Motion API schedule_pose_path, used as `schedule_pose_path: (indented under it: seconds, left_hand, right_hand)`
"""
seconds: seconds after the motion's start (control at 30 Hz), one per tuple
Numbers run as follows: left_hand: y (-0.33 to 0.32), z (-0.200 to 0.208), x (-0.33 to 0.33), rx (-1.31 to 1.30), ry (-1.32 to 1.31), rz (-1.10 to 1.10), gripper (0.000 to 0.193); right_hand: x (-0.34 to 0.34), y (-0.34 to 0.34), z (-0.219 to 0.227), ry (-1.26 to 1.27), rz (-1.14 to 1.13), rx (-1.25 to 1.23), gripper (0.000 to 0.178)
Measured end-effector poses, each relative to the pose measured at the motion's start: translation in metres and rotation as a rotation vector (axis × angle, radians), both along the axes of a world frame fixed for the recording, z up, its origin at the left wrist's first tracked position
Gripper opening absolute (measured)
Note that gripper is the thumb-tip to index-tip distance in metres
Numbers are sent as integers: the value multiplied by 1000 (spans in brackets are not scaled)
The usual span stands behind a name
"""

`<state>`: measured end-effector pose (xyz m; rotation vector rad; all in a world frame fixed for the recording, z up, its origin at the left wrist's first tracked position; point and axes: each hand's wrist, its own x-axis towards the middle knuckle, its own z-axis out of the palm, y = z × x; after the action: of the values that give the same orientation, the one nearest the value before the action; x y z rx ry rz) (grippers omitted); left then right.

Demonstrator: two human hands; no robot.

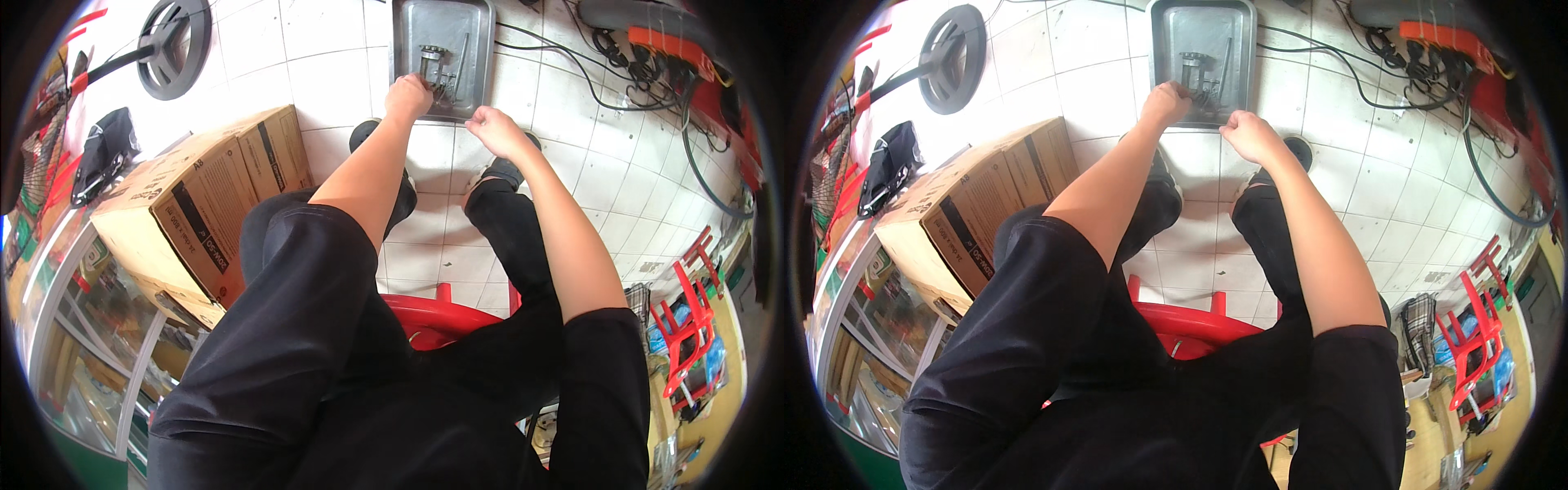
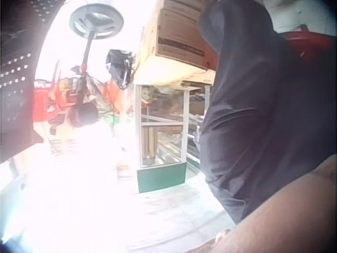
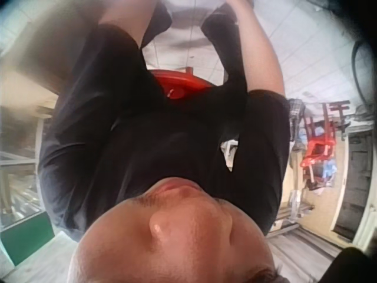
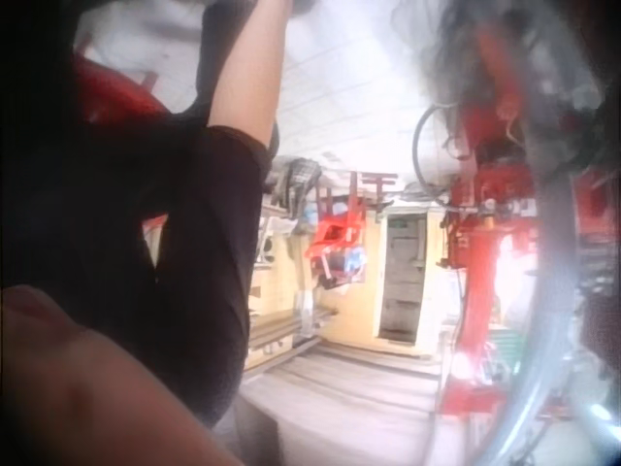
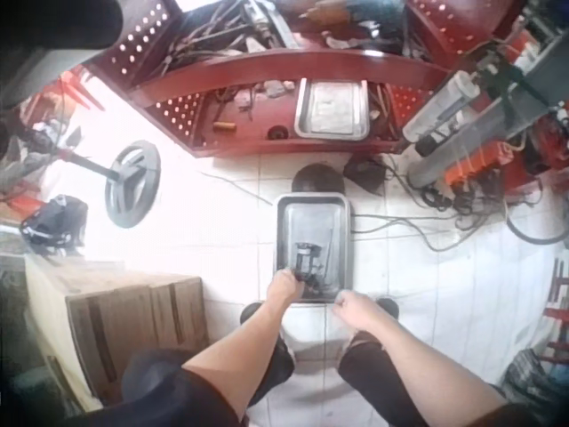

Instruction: The person sits on a stool and uses a metal rod to manipulate a small, toothed mechanical part held in their left hand. They then stand up, walk to a workbench, and place the part into a metal tray before sitting back down to continue handling the components.

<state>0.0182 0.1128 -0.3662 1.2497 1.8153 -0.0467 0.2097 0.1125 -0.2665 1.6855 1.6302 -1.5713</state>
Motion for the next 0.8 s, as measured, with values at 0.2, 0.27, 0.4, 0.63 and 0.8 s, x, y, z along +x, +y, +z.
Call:
schedule_pose_path:
  seconds: [0.2, 0.27, 0.4, 0.63, 0.8]
  left_hand:
    - [-3, -19, -26, 148, -50, 136, 25]
    - [1, -17, -22, 110, -44, 118, 38]
    - [24, -3, 11, 72, 68, 65, 71]
    - [25, -42, 25, -11, 137, 69, 76]
    - [30, -25, -4, 30, -83, 234, 67]
  right_hand:
    - [-12, -3, -21, -182, 153, -56, 30]
    - [-9, -5, -36, -223, 141, -48, 29]
    - [-11, -5, -79, -208, -88, 78, 30]
    - [-52, 16, -106, -371, -253, 22, 26]
    - [-62, 30, -126, -396, -219, 40, 23]
